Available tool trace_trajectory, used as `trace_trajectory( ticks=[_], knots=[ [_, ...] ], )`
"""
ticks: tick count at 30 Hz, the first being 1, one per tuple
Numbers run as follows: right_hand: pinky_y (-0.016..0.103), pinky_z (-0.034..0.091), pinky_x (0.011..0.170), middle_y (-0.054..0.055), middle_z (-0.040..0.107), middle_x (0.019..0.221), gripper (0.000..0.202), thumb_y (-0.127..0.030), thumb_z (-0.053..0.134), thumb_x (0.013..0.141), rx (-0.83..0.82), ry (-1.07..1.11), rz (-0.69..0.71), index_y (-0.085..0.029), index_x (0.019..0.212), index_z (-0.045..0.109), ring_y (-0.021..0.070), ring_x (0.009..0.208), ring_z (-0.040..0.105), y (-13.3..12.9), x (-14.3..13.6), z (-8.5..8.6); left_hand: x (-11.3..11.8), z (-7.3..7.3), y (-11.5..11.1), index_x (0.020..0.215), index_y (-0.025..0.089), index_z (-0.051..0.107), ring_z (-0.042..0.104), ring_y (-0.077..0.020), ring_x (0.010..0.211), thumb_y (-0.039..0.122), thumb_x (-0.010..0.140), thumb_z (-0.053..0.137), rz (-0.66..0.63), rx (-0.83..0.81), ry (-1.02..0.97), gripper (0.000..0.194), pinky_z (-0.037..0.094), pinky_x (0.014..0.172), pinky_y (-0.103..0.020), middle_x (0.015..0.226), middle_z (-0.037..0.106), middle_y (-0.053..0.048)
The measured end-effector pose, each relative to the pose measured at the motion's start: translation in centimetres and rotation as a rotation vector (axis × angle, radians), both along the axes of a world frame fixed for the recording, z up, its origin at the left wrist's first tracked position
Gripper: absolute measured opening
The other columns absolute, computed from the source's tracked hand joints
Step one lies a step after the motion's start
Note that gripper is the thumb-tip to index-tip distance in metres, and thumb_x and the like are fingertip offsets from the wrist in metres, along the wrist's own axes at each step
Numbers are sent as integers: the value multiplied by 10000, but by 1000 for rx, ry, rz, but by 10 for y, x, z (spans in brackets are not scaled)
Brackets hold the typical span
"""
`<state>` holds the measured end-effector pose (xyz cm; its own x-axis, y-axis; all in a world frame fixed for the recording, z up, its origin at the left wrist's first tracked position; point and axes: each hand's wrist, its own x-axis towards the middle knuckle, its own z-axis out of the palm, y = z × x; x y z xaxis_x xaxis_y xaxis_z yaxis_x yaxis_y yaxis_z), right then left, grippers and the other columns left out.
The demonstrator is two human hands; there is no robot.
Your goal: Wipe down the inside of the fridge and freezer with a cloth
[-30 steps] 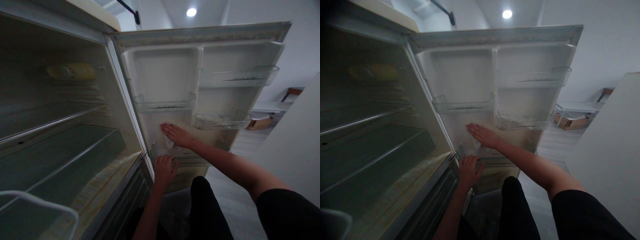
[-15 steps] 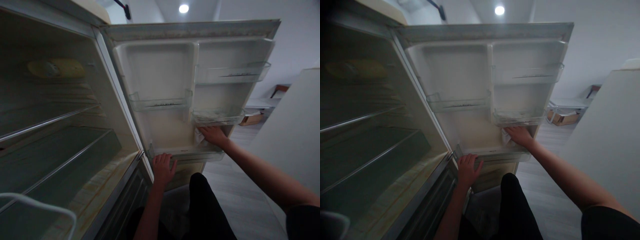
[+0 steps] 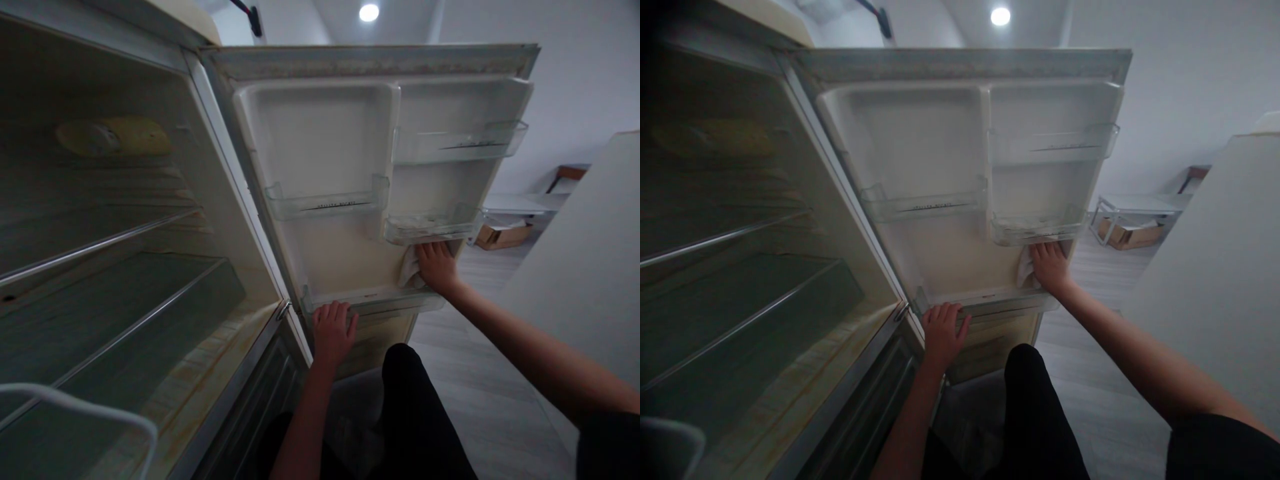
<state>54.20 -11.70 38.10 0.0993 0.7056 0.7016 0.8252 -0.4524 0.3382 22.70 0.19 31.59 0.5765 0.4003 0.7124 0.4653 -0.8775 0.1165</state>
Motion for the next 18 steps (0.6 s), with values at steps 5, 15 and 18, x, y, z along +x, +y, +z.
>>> trace_trajectory(
  ticks=[5,15,18],
  knots=[
    [437,444,1140,137,468,1579,750,0,489,839,-355,-202,514,-102,1578,406,284,1413,488,8,20,14,1,1,-2,1092,210,655,608,-262,978,342,967,607,-3,-4,-6,188,387,963,-432,1009,711,-71],
    [458,281,1270,170,325,1650,753,-74,506,904,-233,-185,781,-59,1624,288,265,1569,246,128,-79,14,6,0,-1,1108,201,650,606,-274,1001,338,963,615,15,4,-7,203,385,974,-442,1022,709,-75],
    [497,209,1295,170,259,1675,792,-79,511,894,-183,-95,806,-64,1639,245,269,1593,153,164,-127,20,5,0,-2,1112,206,646,604,-275,996,320,955,621,20,9,9,196,392,964,-444,1035,708,-74]
  ],
)
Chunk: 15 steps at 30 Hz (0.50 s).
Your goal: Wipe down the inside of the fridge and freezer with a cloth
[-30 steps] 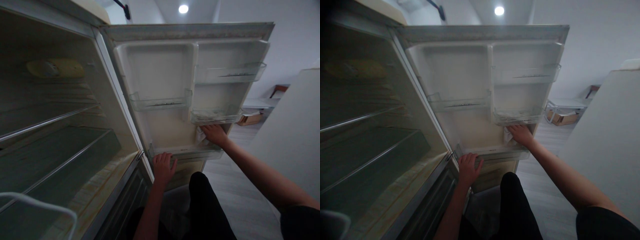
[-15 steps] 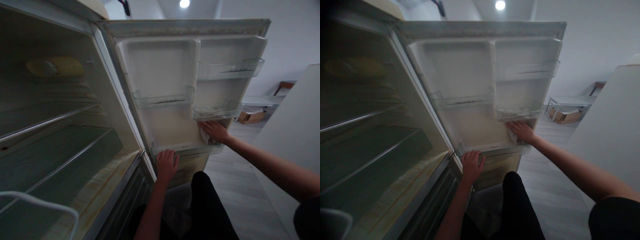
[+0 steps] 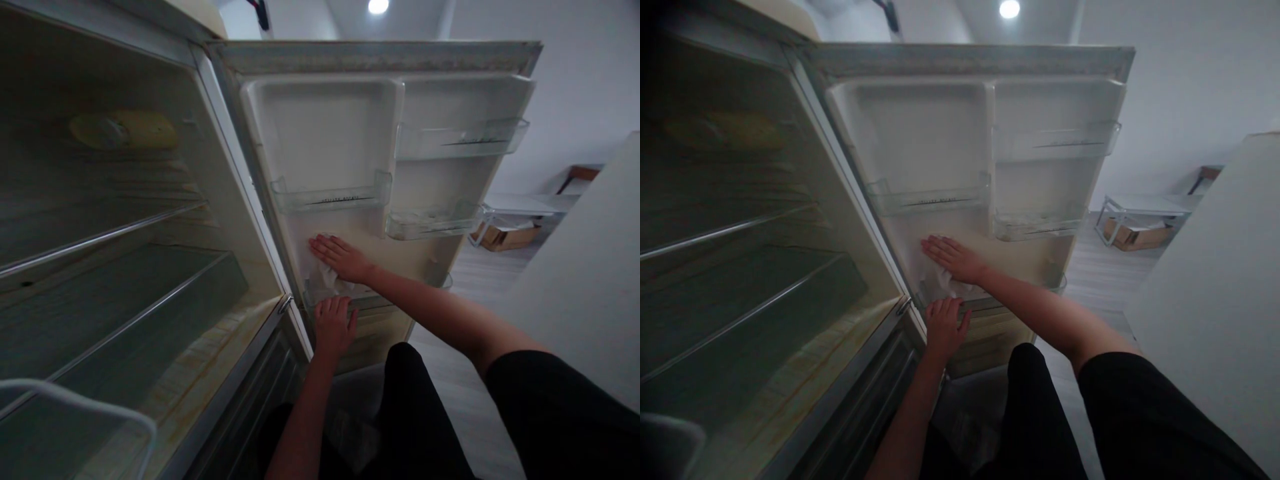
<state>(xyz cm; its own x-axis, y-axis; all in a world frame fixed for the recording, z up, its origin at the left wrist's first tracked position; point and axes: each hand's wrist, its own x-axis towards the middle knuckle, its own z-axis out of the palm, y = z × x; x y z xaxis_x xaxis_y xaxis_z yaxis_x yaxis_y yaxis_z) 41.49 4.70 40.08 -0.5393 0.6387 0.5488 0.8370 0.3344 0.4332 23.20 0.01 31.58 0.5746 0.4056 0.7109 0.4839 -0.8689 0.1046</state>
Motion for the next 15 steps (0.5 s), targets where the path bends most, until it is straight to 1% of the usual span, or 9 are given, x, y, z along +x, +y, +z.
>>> trace_trajectory(
  ticks=[3,5,8,11,13,15],
  knots=[
    [530,160,1304,194,169,1694,872,-141,587,866,31,100,-23,-34,1642,202,302,1600,64,20,-35,4,-3,1,-1,1107,212,643,602,-276,978,310,945,625,8,-17,10,190,404,944,-446,1030,704,-72],
    [536,145,1306,216,130,1695,919,-183,631,848,42,136,-55,-7,1636,191,317,1598,30,24,-46,4,-5,3,-2,1104,214,641,601,-276,973,307,944,619,7,-30,13,186,406,947,-448,1025,702,-73],
    [516,135,1313,215,122,1697,921,-205,653,855,4,68,-101,2,1632,203,311,1598,25,18,-45,3,-7,4,-3,1098,211,639,600,-274,978,298,944,616,-14,-42,2,178,403,953,-447,1012,701,-70],
    [471,149,1318,190,115,1704,949,-243,689,853,-120,-111,-129,-9,1636,206,300,1598,40,6,-34,0,-8,3,-3,1084,210,640,600,-273,981,298,940,623,-14,-47,-7,170,403,946,-443,1014,701,-71],
    [436,181,1313,175,129,1705,903,-244,657,884,-189,-218,-134,-25,1639,211,276,1598,81,-1,-29,-2,-8,3,-3,1075,211,642,601,-275,988,303,936,629,-4,-45,-8,168,403,949,-444,1025,703,-76],
    [415,212,1303,169,156,1702,837,-222,604,918,-207,-274,-133,-41,1639,222,255,1594,126,-5,-26,-4,-8,2,-3,1070,210,644,603,-277,996,302,934,631,-1,-37,-9,165,401,958,-445,1031,705,-79]
  ],
)
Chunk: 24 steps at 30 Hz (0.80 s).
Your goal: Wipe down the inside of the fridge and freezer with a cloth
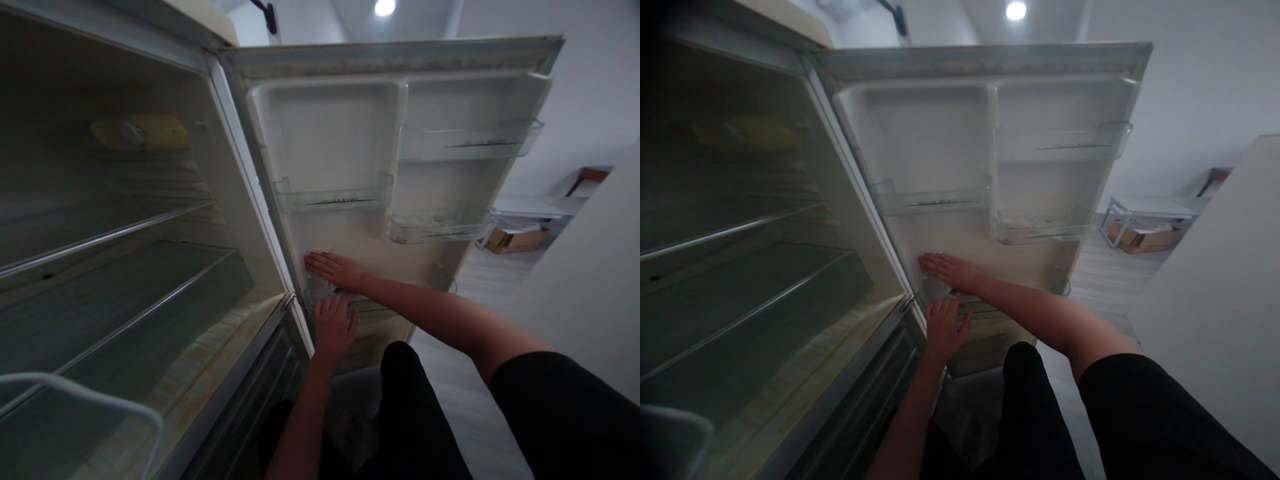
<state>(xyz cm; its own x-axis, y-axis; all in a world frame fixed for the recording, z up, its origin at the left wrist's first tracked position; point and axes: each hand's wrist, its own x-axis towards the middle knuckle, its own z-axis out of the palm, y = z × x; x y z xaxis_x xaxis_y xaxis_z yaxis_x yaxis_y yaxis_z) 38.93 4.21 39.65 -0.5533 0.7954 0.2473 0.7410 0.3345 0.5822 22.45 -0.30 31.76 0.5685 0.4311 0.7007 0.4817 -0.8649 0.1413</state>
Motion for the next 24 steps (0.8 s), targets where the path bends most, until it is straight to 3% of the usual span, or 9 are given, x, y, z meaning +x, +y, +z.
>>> trace_trajectory(
  ticks=[3,7,9,15,20,24],
  knots=[
    [408,227,1295,173,171,1697,866,-246,643,906,-3,-30,27,-45,1638,227,253,1592,145,-2,4,2,0,0,1,1082,204,645,605,-273,999,301,939,635,-7,15,2,173,394,965,-441,1030,708,-76],
    [397,187,1305,180,114,1704,1139,-347,835,767,-47,-59,58,0,1635,185,283,1598,103,-6,16,7,-4,1,2,1098,201,640,603,-262,997,306,945,638,-32,23,16,185,392,964,-432,1042,710,-67],
    [403,184,1307,170,129,1704,1164,-340,857,744,-42,-54,72,1,1634,189,291,1596,123,-13,29,4,-6,1,2,1103,206,641,602,-259,1000,307,945,636,-37,14,24,188,391,964,-431,1048,713,-62],
    [373,283,1273,113,302,1672,840,-139,625,899,4,6,186,-88,1640,235,212,1560,272,-64,95,-8,-8,2,2,1120,213,644,602,-259,998,318,954,624,-33,11,32,197,383,975,-432,1031,713,-58],
    [353,370,1220,37,381,1645,757,-65,404,987,-37,2,171,-199,1675,119,158,1507,377,-111,149,-8,-7,1,2,1131,212,639,596,-254,996,311,962,621,-45,-5,23,196,379,989,-432,1033,707,-57],
    [383,401,1200,27,397,1637,779,-55,391,978,-41,5,126,-216,1676,82,164,1496,394,-132,166,-7,-7,0,3,1133,210,630,596,-252,997,304,961,633,-57,-3,8,196,378,984,-428,1031,705,-51]
  ],
)
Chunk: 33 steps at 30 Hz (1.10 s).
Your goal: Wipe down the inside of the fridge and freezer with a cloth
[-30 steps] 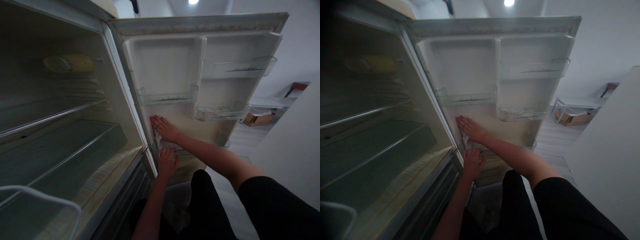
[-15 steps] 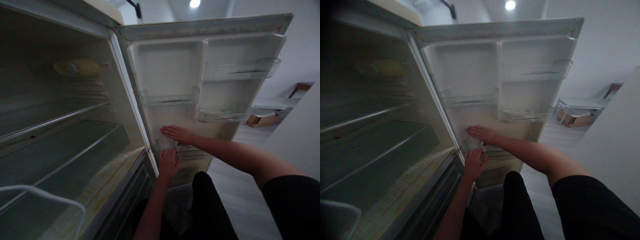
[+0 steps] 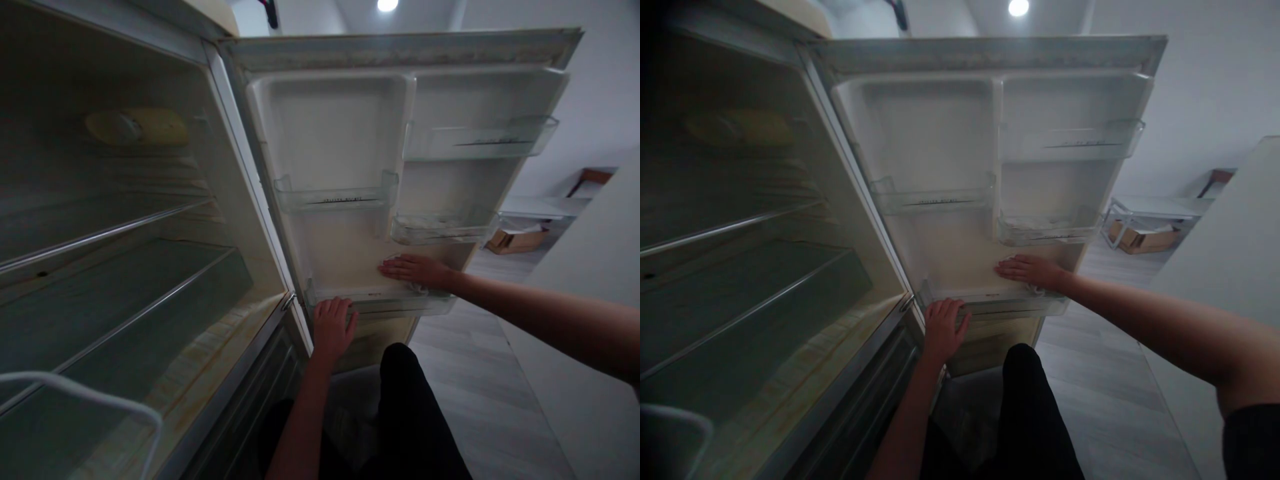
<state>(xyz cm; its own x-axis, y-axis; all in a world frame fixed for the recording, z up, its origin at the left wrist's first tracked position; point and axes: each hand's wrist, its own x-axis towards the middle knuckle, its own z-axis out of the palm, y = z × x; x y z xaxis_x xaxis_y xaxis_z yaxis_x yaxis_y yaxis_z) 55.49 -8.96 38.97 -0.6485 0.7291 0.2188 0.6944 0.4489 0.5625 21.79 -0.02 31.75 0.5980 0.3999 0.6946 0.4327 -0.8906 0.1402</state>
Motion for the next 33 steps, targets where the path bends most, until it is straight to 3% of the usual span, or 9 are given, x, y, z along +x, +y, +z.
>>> trace_trajectory(
  ticks=[9,14,19,24,28,30,33],
  knots=[
    [361,415,1187,-9,420,1623,772,19,383,916,-38,-43,-15,-250,1633,287,137,1486,410,-9,13,-16,-1,0,2,1128,213,630,598,-251,994,316,956,647,-6,5,14,201,378,965,-426,1029,708,-47],
    [332,368,1228,-7,371,1650,799,2,389,919,-28,-75,31,-211,1661,186,118,1512,360,6,8,-17,3,-2,0,1117,208,622,595,-256,990,301,949,645,12,-4,-10,193,375,964,-428,1016,696,-51],
    [341,267,1284,15,310,1675,850,-8,431,894,45,-15,55,-190,1673,145,149,1555,277,55,-32,-15,10,-2,-1,1128,209,624,596,-256,976,299,954,638,32,14,-8,196,382,960,-429,1012,695,-50],
    [441,224,1300,86,186,1709,815,-74,484,905,49,76,-105,-136,1664,194,235,1598,128,107,-108,0,16,-4,2,1115,213,637,606,-265,970,307,958,625,46,33,-25,183,395,951,-433,1004,704,-57],
    [472,179,1307,107,80,1723,814,-97,484,927,30,84,-181,-101,1668,147,263,1604,51,127,-160,9,13,-7,3,1101,207,641,608,-269,958,311,957,621,46,56,-44,179,402,929,-429,995,707,-67],
    [452,188,1307,98,105,1721,760,-87,444,951,12,90,-173,-104,1663,180,247,1603,77,128,-167,11,10,-6,3,1101,207,637,607,-269,954,313,950,630,38,62,-46,185,400,924,-429,999,708,-65],
    [414,207,1306,80,201,1704,700,-64,411,966,-36,103,-97,-117,1647,255,216,1592,163,115,-152,11,4,-4,3,1089,210,631,604,-264,952,308,940,647,16,56,-38,180,392,932,-432,997,708,-50]
  ],
)
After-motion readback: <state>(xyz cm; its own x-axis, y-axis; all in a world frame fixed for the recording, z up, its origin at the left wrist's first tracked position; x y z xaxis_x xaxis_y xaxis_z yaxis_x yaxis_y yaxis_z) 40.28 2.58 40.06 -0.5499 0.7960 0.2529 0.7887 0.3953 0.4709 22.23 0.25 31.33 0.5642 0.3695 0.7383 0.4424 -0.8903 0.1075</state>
